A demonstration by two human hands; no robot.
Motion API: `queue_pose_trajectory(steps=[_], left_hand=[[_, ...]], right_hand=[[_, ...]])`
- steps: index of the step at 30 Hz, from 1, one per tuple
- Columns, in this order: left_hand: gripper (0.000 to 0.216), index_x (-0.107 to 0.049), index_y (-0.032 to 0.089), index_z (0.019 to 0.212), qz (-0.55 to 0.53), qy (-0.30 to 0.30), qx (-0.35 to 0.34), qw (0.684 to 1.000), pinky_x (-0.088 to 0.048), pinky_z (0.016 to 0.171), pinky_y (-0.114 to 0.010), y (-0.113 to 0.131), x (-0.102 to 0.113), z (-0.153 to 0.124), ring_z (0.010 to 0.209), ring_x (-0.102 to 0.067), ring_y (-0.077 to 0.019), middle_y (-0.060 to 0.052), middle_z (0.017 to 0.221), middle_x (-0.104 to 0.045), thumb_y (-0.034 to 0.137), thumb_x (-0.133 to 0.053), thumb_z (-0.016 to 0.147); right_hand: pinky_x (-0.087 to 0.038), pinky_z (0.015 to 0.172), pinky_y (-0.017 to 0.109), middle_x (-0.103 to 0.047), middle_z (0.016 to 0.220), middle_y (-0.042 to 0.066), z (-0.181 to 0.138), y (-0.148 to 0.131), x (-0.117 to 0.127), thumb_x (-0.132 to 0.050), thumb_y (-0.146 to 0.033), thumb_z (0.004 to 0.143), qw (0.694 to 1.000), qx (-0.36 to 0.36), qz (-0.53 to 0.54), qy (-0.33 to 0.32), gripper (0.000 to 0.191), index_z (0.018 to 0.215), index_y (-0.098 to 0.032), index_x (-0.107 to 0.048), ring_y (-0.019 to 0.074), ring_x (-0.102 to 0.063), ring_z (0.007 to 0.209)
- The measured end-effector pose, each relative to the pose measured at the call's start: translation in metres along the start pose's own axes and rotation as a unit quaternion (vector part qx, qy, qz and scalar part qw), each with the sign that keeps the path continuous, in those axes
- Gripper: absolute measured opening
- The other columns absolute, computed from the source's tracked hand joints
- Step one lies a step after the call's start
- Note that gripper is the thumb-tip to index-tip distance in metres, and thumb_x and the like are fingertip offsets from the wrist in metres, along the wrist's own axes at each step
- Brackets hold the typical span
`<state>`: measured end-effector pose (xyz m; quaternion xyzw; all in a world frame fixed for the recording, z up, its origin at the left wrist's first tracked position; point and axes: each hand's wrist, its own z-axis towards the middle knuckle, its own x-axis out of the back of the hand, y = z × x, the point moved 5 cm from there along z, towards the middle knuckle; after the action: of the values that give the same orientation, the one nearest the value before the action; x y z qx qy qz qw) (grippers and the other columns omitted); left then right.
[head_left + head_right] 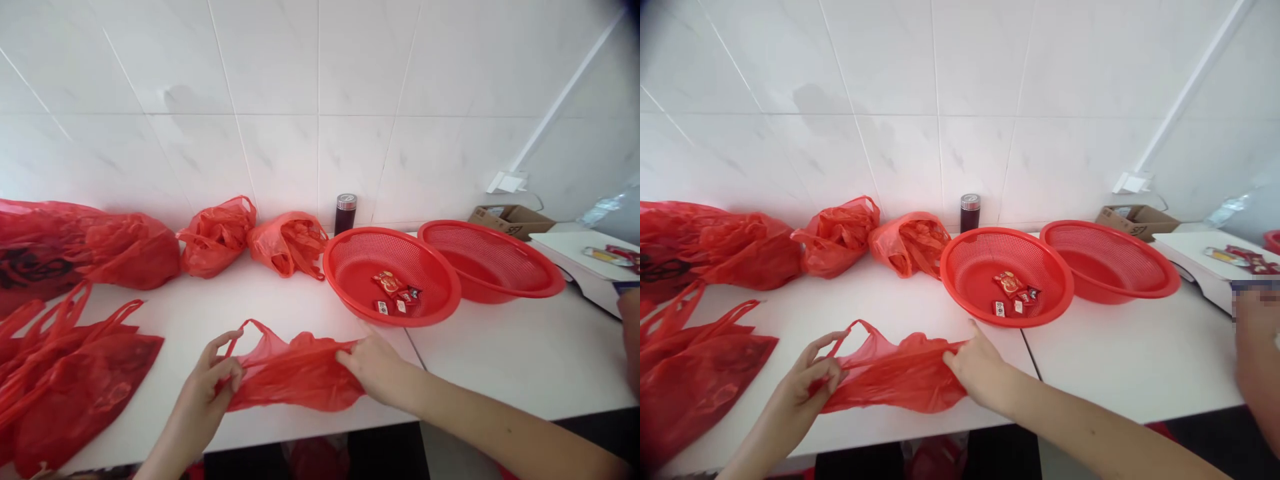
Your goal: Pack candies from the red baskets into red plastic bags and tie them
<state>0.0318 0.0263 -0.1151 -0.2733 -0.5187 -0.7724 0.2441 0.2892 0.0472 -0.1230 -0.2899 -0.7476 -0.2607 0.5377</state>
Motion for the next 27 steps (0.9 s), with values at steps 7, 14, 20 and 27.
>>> queue_pose_trajectory(steps=[7,14,20,27], left_hand=[[0.037,-0.073,0.031,0.107,0.026,-0.106,0.050,0.993,-0.044,0.100,-0.039,-0.013,-0.037,-0.017,0.120,-0.056,-0.0274,-0.006,0.134,-0.058,0.020,-0.047,0.083],[0.048,-0.059,0.031,0.129,-0.246,-0.011,0.159,0.956,-0.023,0.114,-0.043,0.037,-0.047,-0.022,0.137,-0.037,-0.0256,-0.001,0.142,-0.051,0.036,-0.063,0.081],[0.076,-0.051,0.034,0.135,-0.525,0.092,0.316,0.785,-0.057,0.083,-0.030,0.041,-0.018,-0.024,0.113,-0.061,-0.0304,-0.003,0.133,-0.060,0.027,-0.078,0.065],[0.075,-0.052,0.036,0.134,-0.554,0.055,0.349,0.754,-0.057,0.082,-0.030,0.032,-0.041,-0.019,0.113,-0.061,-0.0308,-0.002,0.137,-0.057,0.025,-0.079,0.065]], right_hand=[[-0.028,0.099,0.052,-0.066,0.105,0.009,-0.030,-0.001,0.006,-0.056,-0.010,0.076,0.991,0.029,0.065,0.112,0.064,0.136,-0.031,-0.047,0.0251,-0.060,0.094],[-0.042,0.083,0.037,-0.068,0.096,0.009,-0.004,-0.036,0.012,-0.045,-0.015,0.091,0.949,-0.022,0.158,0.273,0.029,0.113,-0.019,-0.063,0.0222,-0.059,0.089],[-0.047,0.088,0.035,-0.038,0.149,0.009,-0.017,-0.014,-0.009,-0.059,-0.005,0.072,0.966,0.072,0.245,0.032,0.078,0.142,-0.031,-0.040,0.0268,-0.051,0.121],[-0.049,0.091,0.030,-0.065,0.119,0.005,-0.050,0.040,0.062,-0.060,-0.030,0.085,0.835,0.146,0.526,0.064,0.041,0.126,-0.024,-0.058,0.0175,-0.063,0.105]])
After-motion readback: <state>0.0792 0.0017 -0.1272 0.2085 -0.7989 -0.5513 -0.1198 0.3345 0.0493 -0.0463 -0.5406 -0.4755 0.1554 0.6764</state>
